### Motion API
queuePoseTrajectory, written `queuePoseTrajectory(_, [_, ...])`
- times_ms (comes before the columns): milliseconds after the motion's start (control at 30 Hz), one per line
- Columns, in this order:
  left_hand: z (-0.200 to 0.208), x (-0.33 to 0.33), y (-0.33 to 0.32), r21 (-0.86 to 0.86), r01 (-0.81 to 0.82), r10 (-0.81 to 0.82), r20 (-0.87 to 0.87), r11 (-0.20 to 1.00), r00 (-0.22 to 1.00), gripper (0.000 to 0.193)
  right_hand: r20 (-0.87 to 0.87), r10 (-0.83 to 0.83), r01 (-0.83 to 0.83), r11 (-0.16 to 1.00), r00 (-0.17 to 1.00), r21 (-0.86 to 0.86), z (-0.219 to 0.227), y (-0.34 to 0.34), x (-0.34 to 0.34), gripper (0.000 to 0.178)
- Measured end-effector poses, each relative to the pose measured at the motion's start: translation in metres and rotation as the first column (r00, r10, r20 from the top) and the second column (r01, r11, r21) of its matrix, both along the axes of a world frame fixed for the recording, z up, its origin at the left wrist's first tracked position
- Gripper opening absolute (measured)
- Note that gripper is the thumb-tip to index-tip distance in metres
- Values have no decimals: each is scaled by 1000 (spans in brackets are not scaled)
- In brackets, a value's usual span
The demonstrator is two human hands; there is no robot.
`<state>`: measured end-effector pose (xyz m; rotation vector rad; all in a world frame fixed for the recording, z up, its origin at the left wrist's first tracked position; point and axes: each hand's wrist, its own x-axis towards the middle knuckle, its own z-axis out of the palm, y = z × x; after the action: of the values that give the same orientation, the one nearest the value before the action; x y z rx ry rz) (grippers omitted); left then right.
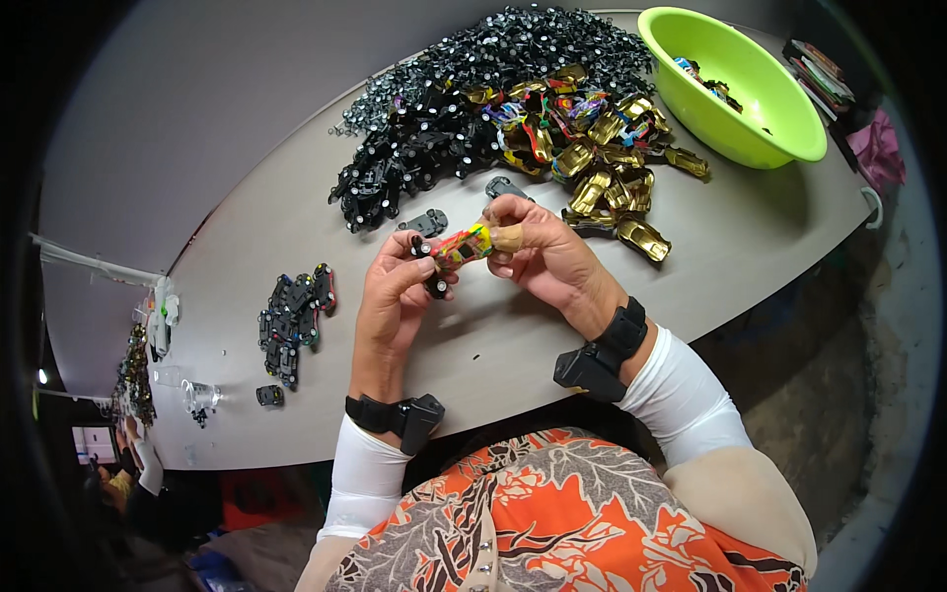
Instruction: The person assembles small toy cars by hand, picking up black chassis and gold-colored bodies from piles on a table, fitting them together, and placing the completed units aside. The process is repeated continuously with different colored bodies.
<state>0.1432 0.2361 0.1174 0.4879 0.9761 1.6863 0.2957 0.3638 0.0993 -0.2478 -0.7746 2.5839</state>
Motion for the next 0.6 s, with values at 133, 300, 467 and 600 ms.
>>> queuePoseTrajectory(133, [-7, -3, -2, -70, 39, -46, -92, 997, 995, 32, 153, -73, 55, 991, 986, 119, 4, -4, -2, 15])
queuePoseTrajectory(300, [-11, 9, 2, 49, -234, 229, -472, 971, 851, 27, 309, -452, 253, 820, 837, 513, -3, -6, -3, 28])
queuePoseTrajectory(467, [-9, 31, -2, 209, -83, 224, -874, 974, 431, 27, 367, -264, 188, 954, 892, 232, 8, -19, -8, 31])
queuePoseTrajectory(600, [-15, 32, -1, 141, 17, 113, -849, 990, 516, 26, 323, -332, 214, 912, 886, 349, -1, -19, -10, 33])
